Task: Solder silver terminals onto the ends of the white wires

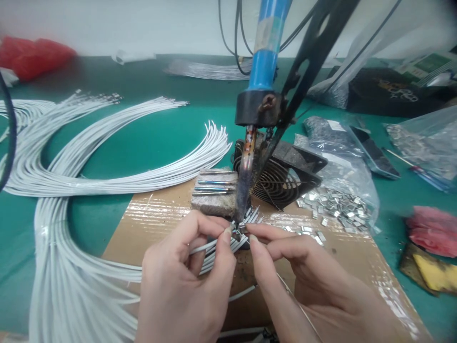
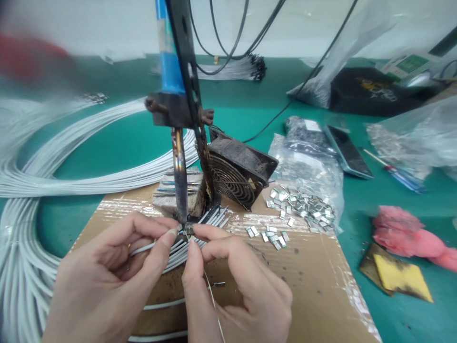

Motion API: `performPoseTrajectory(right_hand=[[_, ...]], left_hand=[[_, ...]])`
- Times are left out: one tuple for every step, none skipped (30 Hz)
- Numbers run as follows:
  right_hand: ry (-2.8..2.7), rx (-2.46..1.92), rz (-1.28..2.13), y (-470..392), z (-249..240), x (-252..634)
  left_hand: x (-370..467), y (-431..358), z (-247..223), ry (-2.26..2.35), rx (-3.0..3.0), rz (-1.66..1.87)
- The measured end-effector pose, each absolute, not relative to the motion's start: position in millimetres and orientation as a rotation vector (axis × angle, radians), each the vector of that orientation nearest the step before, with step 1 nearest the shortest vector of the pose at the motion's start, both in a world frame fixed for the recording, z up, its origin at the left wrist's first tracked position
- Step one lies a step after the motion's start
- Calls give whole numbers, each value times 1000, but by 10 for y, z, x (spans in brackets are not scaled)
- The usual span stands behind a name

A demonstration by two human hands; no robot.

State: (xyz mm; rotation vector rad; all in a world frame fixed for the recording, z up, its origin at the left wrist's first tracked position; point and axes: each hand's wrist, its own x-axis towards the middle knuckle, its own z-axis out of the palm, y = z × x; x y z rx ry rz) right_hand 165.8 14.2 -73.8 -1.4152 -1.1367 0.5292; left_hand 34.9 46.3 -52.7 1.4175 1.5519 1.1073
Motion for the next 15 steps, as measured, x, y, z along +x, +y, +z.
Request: performPoseTrajectory(right_hand=[[-1117, -1425, 544, 145, -730, 1649], [-1097, -1436, 557, 148, -721, 1640], [-1082, -1447, 563, 151, -713, 1631], [-1073, -1453, 559, 155, -706, 1622], [-1068, -1450, 554, 158, -699, 1615], [-1063, -1446, 550, 162, -694, 1608], [-1058, -1443, 545, 166, -690, 1603], [-1055, -1442, 543, 169, -688, 1600], [-1052, -1445, 542, 171, -687, 1598], [-1050, -1448, 541, 172, -687, 1597], [-1049, -1455, 539, 172, -688, 1598], [-1051, -1458, 540, 170, -690, 1600], [-1054, -1455, 541, 167, -693, 1602], [-1055, -1452, 541, 165, -697, 1603], [-1057, -1449, 541, 163, -701, 1604]], left_hand=[[340, 458, -533, 1553, 1412, 1100], [335, 454, -536, 1554, 1408, 1094], [332, 452, -537, 1561, 1403, 1083], [332, 452, -536, 1568, 1402, 1076], [333, 455, -535, 1574, 1403, 1072], [334, 459, -533, 1578, 1411, 1069], [336, 465, -532, 1580, 1415, 1065], [338, 471, -531, 1575, 1422, 1060], [341, 476, -529, 1564, 1430, 1062], [343, 480, -528, 1555, 1433, 1070], [346, 481, -525, 1548, 1435, 1073], [348, 479, -522, 1543, 1439, 1073], [351, 476, -517, 1543, 1444, 1073], [353, 471, -512, 1544, 1448, 1071], [356, 466, -507, 1549, 1446, 1065]])
